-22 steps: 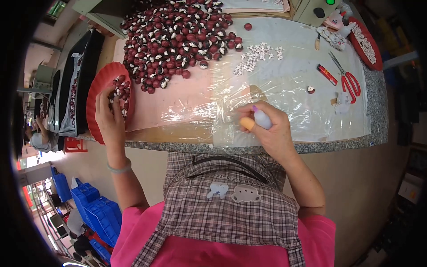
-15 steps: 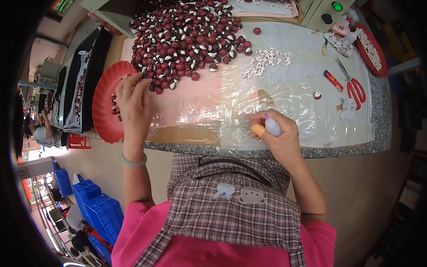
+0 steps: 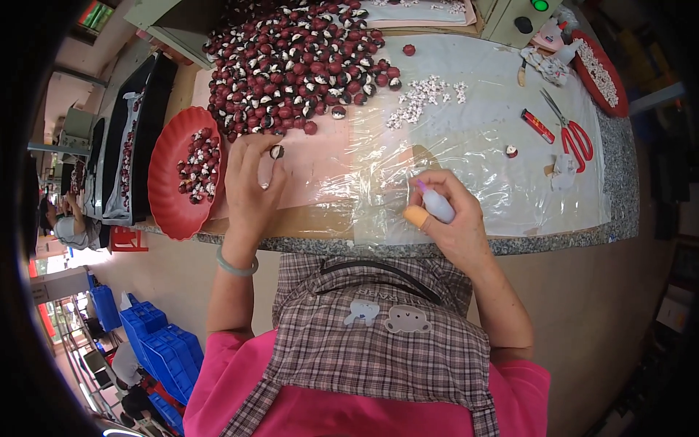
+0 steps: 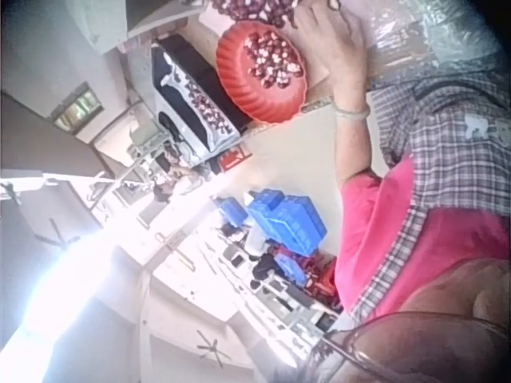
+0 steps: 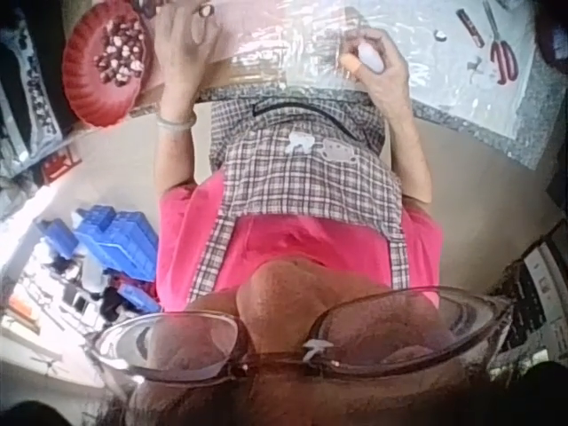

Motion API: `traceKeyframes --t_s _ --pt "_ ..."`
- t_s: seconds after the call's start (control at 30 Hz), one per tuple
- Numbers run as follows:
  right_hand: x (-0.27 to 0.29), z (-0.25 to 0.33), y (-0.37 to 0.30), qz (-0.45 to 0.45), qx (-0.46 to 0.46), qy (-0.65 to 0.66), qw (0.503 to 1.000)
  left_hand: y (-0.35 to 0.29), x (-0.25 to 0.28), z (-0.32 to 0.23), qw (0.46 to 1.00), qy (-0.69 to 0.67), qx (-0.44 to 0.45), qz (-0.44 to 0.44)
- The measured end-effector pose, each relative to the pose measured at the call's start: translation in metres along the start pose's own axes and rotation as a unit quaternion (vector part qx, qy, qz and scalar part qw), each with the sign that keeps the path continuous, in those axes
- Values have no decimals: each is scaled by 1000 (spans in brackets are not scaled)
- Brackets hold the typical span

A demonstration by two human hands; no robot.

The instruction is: The person assembles decorative figurines by picking up base pieces, applying glue to them with a glue bottle, and attaching small parts onto the glued sections by hand.

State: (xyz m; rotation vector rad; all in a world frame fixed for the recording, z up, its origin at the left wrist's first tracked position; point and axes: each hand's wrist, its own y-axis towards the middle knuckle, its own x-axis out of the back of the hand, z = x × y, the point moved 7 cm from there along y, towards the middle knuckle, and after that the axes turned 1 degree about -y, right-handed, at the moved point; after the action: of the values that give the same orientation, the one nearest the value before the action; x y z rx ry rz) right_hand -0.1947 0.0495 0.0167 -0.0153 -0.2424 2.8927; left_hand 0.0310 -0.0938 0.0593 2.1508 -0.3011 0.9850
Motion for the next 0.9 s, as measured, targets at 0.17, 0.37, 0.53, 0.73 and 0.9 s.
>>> traceKeyframes --t_s 0.17,0.37,0.53,0.73,0.9 --pt "4 0 2 50 -27 92 994 -30 -41 -14 774 -562 276 95" --pt "16 14 1 0 94 76 993 -45 -77 -45 593 -708 350 155" --pt "24 23 -8 -75 88 109 987 -52 -87 -56 558 -727 359 177" --pt "20 40 -20 -98 180 6 979 -56 -91 -61 544 -735 361 182" --pt "17 48 -27 -107 227 -104 962 -57 -91 -61 548 -727 375 176"
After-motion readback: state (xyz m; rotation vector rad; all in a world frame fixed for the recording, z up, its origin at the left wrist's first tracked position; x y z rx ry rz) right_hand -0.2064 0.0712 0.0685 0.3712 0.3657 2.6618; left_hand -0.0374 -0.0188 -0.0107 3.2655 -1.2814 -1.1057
